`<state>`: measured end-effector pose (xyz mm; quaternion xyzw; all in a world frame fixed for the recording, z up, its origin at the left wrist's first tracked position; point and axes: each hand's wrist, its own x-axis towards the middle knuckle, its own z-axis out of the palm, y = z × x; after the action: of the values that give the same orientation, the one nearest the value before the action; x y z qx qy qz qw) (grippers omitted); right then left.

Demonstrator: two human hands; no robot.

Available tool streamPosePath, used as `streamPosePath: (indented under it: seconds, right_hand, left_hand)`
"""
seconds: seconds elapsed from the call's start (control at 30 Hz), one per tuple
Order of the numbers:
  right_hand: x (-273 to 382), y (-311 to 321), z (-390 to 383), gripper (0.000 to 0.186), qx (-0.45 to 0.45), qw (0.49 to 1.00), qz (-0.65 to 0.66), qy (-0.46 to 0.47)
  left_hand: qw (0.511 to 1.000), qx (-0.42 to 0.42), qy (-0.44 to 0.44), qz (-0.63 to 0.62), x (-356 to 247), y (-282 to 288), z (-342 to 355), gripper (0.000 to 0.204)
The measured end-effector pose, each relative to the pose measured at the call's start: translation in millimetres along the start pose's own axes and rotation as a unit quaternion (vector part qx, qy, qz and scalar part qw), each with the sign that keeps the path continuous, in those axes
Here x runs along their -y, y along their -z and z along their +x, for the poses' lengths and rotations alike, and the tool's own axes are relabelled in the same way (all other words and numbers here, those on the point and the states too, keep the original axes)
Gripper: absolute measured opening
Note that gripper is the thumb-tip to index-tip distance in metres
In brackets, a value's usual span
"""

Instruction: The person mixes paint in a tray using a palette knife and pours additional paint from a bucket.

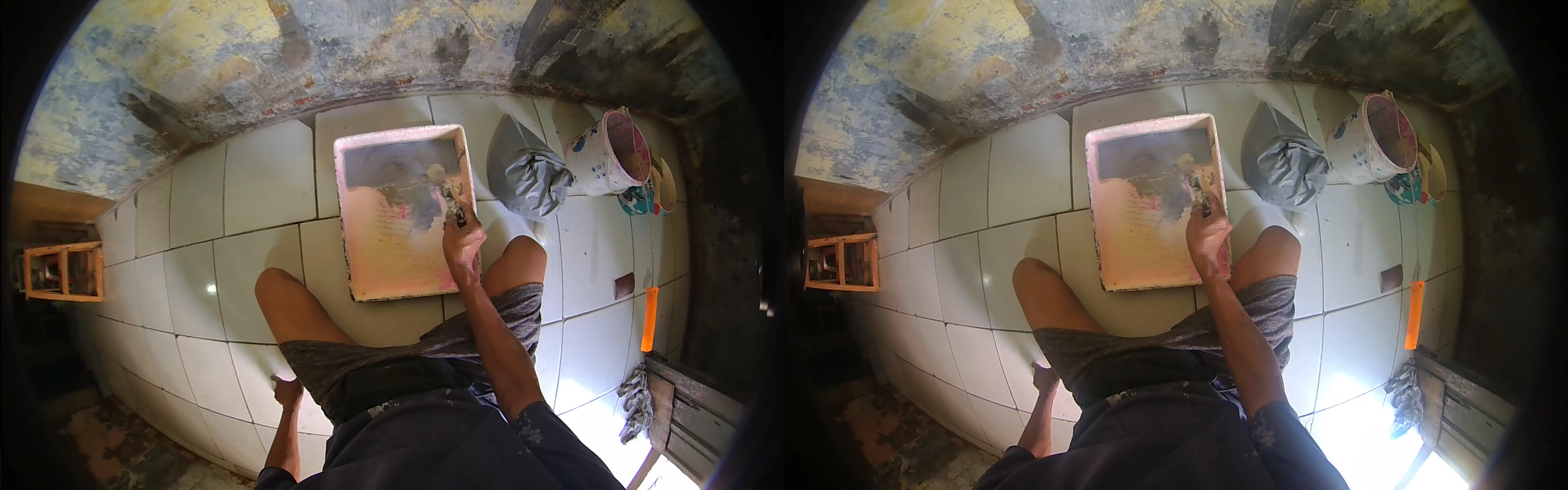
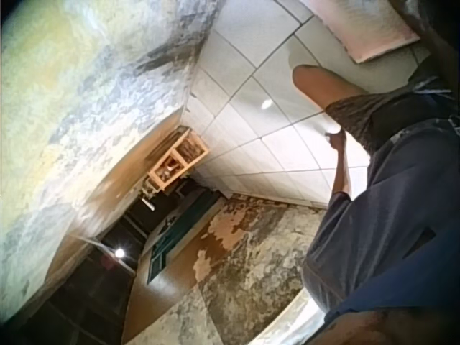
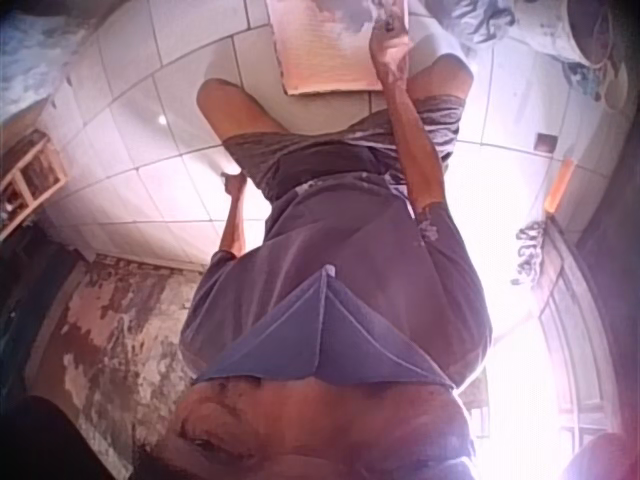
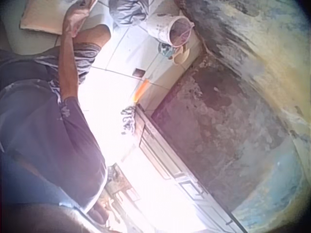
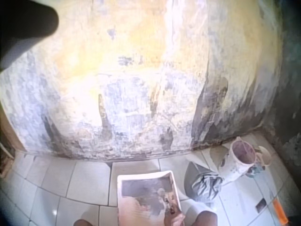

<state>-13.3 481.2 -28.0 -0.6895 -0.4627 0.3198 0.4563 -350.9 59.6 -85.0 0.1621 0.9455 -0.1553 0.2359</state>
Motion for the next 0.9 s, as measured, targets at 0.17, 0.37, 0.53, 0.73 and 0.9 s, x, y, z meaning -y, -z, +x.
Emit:
streamPosePath:
  seconds: [0.17, 0.37, 0.53, 0.73, 0.9]
  right_hand:
    - [-11, -1, 0, 0.029, 0.054, 0.997, 0.022, -0.044]
    - [-17, -5, 7, 0.03, -0.016, 0.999, 0.005, -0.028]
    - [11, 4, -6, 0.031, 0.093, 0.994, 0.007, -0.056]
    - [-20, -15, 0, 0.032, -0.022, 0.999, 0.03, -0.021]
    - [-7, -8, -11, 0.03, 0.044, 0.998, 0.035, 0.009]
  left_hand:
    - [1.0, -0.007, -0.007, -0.008, 1, -1, 0, 0.097]
    - [1.0, -0.001, -0.013, 0.0, 3, -4, 4, 0.1]
    - [1.0, 0.012, -0.006, -0.007, -7, 5, -9, 0.102]
    - [1.0, -0.017, -0.007, 0.009, 5, -4, 1, 0.095]
    - [1.0, -0.007, -0.012, -0.009, -3, 0, -6, 0.092]
